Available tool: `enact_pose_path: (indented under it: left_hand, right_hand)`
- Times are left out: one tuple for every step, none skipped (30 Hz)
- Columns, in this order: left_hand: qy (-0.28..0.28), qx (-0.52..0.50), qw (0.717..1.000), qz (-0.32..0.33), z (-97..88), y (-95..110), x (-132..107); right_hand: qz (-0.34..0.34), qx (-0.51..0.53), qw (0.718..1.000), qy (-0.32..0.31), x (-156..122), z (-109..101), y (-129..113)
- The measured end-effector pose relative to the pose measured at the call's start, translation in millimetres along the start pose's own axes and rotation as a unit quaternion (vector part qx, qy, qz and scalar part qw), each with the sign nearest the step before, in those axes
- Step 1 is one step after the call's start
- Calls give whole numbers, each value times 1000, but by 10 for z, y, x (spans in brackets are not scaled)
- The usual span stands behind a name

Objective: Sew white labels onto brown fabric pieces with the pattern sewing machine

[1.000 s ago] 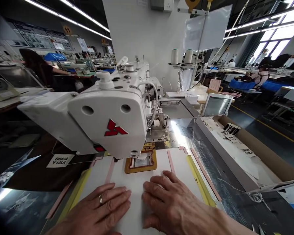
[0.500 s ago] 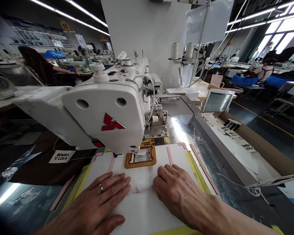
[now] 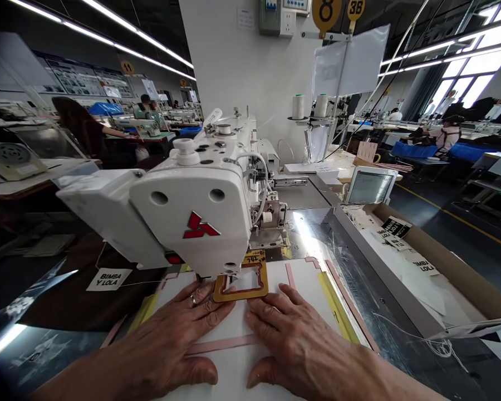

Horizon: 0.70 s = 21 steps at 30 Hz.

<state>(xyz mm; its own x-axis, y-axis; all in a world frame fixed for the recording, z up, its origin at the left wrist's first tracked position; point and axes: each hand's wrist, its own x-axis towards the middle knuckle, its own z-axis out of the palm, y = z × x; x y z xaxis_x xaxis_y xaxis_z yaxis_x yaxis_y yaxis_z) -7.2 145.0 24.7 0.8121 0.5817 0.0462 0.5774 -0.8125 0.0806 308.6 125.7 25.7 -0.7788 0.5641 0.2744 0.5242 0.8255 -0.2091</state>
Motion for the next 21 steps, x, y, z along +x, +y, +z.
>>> enact_pose_path:
  left_hand:
    - [-4,0,1000,2,-13,-16,11]
    - [-8,2,1000,7,-22,-33,19]
    - [-10,5,1000,12,-27,-48,22]
    - [-11,11,1000,16,-29,-57,21]
    - [-8,19,1000,17,-30,-57,14]
    - [0,29,999,16,-29,-45,2]
    - [14,41,999,15,-26,-21,-13]
    - [31,54,998,18,-24,14,-31]
    - [47,67,996,25,-22,57,-49]
    - [61,76,995,34,-21,104,-63]
    - [74,81,993,44,-23,152,-72]
    - [83,79,992,50,-28,195,-73]
    - [87,74,992,49,-37,231,-65]
    - [87,64,993,45,-49,257,-51]
    - [80,50,995,38,-63,273,-31]
    - [65,35,997,31,-78,279,-10]
    - [44,20,999,23,-90,278,10]
    - [23,7,1000,15,-98,269,25]
    - [6,-5,1000,10,-100,256,34]
    - [-5,-14,1000,5,-95,239,35]
    - [-9,-20,1000,1,-83,220,30]
  right_hand:
    - [5,5,1000,-9,3,30,30]
    - [12,10,1000,-18,1,47,49]
    - [16,12,1000,-24,-5,52,57]
    - [17,11,1000,-24,-13,51,57]
    - [16,6,1000,-19,-24,49,49]
    - [14,-3,1000,-10,-37,52,37]
    - [15,-15,1000,-1,-51,65,21]
    - [19,-30,999,10,-65,90,4]
    - [21,-45,999,20,-77,129,-15]
    - [20,-60,998,29,-85,181,-35]
    - [16,-74,997,36,-89,243,-56]
    - [13,-86,995,42,-88,313,-79]
    - [14,-98,994,48,-80,386,-103]
    - [19,-109,992,56,-68,459,-128]
    - [30,-117,991,61,-52,527,-154]
    - [40,-123,989,66,-35,588,-178]
    - [45,-128,988,70,-19,639,-199]
    - [45,-132,988,72,-5,678,-215]
    - [42,-134,987,74,4,703,-223]
    - [38,-135,987,74,8,714,-224]
    - [32,-136,988,73,6,711,-217]
